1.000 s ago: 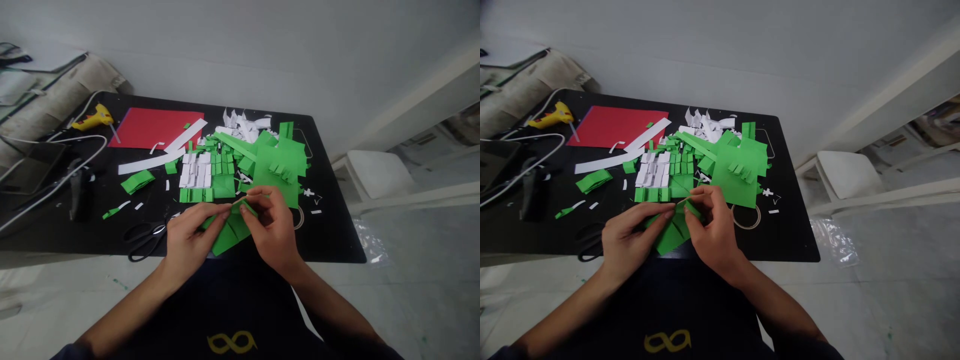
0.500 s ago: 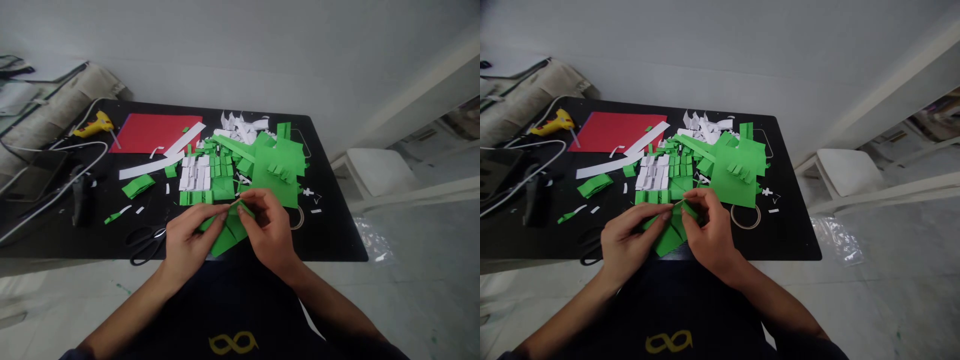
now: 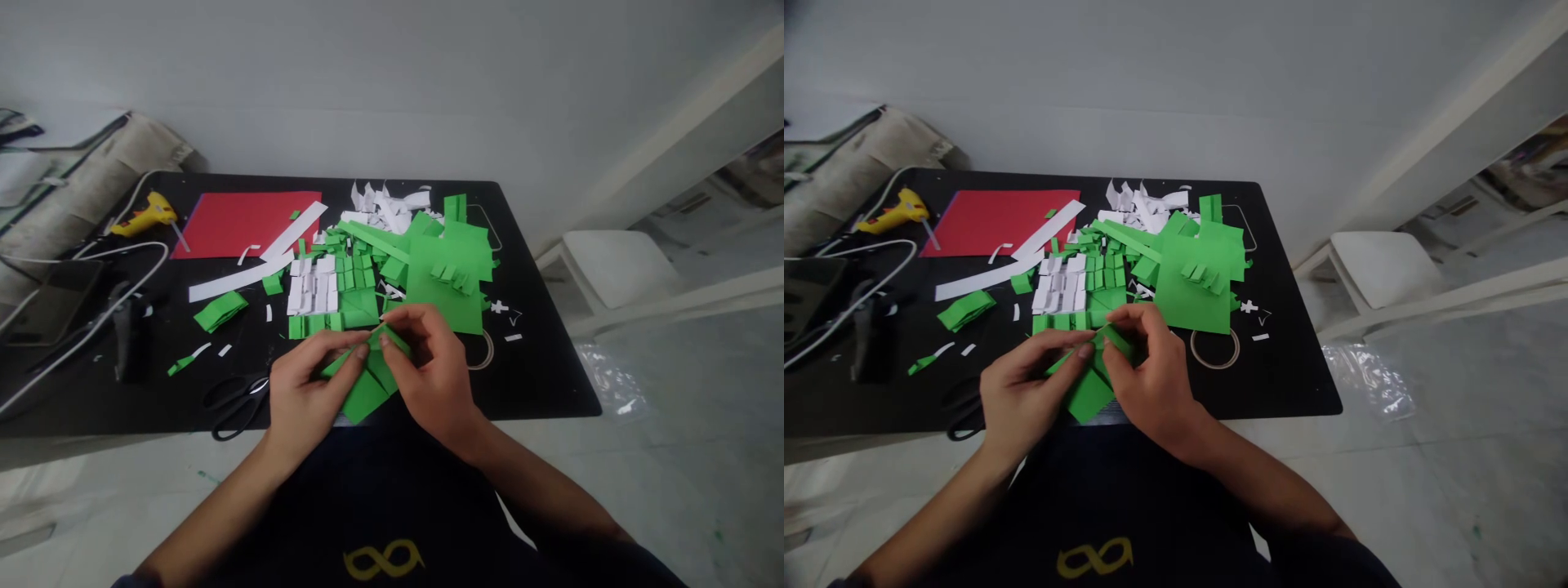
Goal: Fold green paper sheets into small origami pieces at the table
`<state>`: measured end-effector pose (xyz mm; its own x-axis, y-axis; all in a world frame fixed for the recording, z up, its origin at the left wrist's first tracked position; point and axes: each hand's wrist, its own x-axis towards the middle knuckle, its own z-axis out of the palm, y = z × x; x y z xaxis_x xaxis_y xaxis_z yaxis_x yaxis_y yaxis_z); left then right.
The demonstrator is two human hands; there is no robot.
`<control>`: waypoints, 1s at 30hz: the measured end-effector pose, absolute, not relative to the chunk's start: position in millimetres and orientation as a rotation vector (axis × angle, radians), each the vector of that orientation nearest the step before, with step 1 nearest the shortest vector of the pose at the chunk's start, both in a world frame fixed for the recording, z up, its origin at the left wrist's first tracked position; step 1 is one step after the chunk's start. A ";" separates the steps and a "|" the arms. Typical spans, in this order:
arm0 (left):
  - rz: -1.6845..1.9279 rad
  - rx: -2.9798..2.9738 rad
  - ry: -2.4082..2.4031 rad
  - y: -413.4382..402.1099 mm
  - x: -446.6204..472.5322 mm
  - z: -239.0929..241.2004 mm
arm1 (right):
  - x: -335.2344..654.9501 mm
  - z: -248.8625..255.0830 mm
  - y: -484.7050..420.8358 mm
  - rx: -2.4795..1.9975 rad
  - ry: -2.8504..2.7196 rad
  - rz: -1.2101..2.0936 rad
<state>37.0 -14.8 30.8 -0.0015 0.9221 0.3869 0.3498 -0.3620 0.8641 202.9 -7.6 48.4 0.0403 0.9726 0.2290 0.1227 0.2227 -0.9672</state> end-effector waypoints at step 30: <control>1.350 1.711 1.317 -15.5 35.1 36.1 | 207.8 49.5 -8.3 -1.185 -1.348 1.013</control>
